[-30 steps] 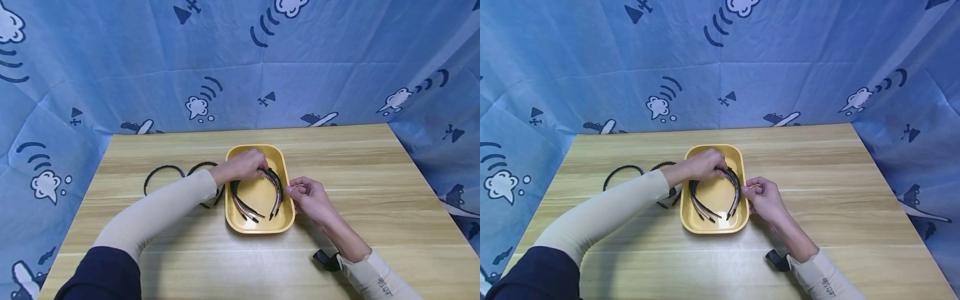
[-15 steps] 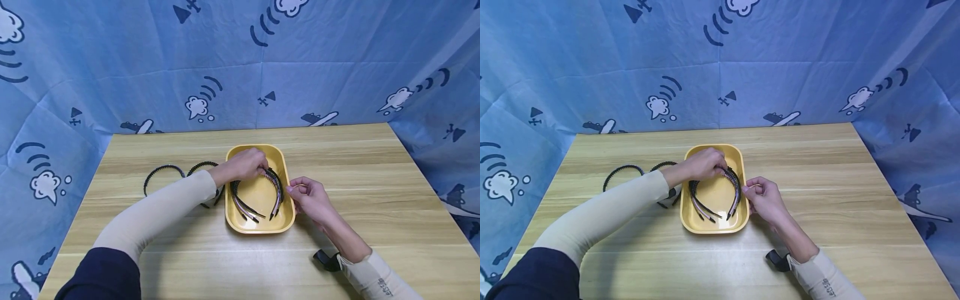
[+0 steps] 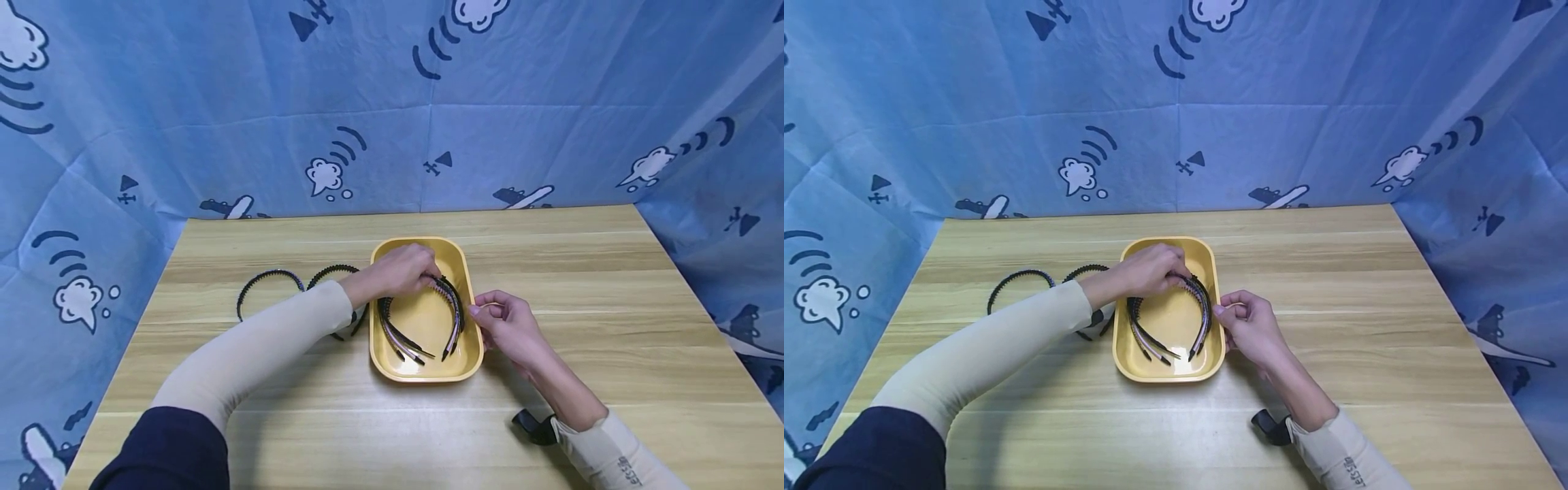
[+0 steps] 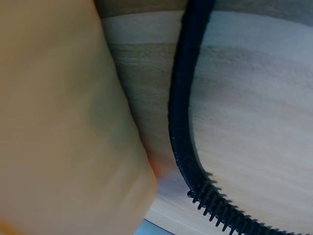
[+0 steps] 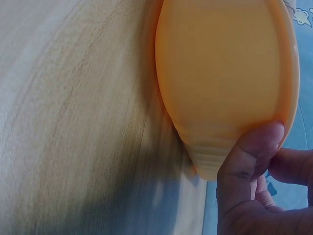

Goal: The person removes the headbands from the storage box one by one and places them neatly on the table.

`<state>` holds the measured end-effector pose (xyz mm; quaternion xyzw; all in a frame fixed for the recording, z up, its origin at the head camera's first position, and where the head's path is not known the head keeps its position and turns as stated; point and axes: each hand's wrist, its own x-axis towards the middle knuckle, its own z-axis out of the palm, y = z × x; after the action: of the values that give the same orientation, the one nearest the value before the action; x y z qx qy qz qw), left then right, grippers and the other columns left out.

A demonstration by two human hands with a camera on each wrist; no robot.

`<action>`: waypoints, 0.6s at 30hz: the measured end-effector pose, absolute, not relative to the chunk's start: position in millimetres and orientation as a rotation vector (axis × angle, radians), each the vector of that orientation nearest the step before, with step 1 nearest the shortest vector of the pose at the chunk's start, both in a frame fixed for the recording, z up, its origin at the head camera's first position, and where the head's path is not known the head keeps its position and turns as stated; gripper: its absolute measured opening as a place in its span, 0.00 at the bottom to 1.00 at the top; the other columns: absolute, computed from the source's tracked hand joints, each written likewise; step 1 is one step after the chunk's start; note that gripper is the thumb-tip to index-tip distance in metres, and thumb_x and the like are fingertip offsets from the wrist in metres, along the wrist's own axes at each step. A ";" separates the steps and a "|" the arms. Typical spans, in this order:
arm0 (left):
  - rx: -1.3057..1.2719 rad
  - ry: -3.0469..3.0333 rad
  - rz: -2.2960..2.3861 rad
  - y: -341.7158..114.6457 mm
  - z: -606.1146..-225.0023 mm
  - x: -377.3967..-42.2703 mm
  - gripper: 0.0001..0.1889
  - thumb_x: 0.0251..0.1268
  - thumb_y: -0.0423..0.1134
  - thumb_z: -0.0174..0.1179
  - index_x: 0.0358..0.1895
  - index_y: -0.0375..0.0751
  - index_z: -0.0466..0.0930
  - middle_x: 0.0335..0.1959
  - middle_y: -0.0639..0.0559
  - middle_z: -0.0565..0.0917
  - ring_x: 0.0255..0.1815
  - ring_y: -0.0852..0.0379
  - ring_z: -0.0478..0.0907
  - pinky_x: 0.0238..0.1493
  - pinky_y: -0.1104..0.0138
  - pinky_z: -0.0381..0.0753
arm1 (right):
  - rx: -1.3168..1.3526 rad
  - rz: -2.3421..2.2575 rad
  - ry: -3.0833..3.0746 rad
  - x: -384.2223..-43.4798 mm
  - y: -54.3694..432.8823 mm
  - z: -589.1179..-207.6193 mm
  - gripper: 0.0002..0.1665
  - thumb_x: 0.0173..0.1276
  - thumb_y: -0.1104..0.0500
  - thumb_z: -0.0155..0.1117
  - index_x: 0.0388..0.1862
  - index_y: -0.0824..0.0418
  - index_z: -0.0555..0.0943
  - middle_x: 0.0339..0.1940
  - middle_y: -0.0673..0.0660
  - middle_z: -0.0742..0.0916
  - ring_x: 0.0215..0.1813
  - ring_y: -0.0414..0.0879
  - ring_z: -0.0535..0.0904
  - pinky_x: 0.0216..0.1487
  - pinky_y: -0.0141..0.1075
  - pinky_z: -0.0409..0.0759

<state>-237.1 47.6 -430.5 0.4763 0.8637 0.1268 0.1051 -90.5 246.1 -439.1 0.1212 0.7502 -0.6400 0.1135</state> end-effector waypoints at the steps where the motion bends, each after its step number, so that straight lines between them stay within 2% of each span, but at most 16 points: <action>1: 1.407 2.541 0.386 47.4 -430.6 -237.0 0.12 0.71 0.35 0.67 0.54 0.49 0.91 0.45 0.50 0.89 0.41 0.58 0.81 0.41 0.72 0.82 | 0.357 -1.877 2.201 -90.4 246.1 -439.1 0.15 0.80 0.64 0.58 0.58 0.74 0.71 0.24 0.46 0.84 0.22 0.37 0.74 0.25 0.31 0.79; 7: 1.417 2.515 0.468 46.7 -432.3 -237.4 0.12 0.71 0.33 0.68 0.53 0.46 0.91 0.43 0.49 0.89 0.39 0.58 0.81 0.39 0.73 0.81 | 0.358 -1.875 2.202 -89.8 246.0 -439.1 0.16 0.81 0.64 0.58 0.58 0.74 0.71 0.25 0.46 0.84 0.23 0.37 0.75 0.25 0.31 0.79; 12: 1.473 2.504 0.511 46.4 -432.9 -239.0 0.11 0.70 0.31 0.67 0.51 0.43 0.92 0.42 0.48 0.90 0.40 0.56 0.85 0.42 0.73 0.83 | 0.353 -1.880 2.196 -90.1 245.6 -439.7 0.15 0.80 0.64 0.58 0.58 0.74 0.71 0.25 0.46 0.84 0.22 0.37 0.75 0.25 0.31 0.79; 18: 1.506 2.505 0.531 46.6 -430.6 -240.2 0.09 0.70 0.32 0.68 0.49 0.43 0.93 0.38 0.48 0.89 0.37 0.55 0.85 0.44 0.71 0.84 | 0.351 -1.876 2.200 -90.1 245.6 -439.6 0.16 0.80 0.64 0.59 0.58 0.74 0.71 0.24 0.45 0.84 0.22 0.37 0.75 0.25 0.31 0.79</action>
<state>-240.2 46.6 -430.6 0.5050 0.8403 0.1780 0.0854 -90.1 245.6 -439.6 0.1196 0.7505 -0.6398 0.1143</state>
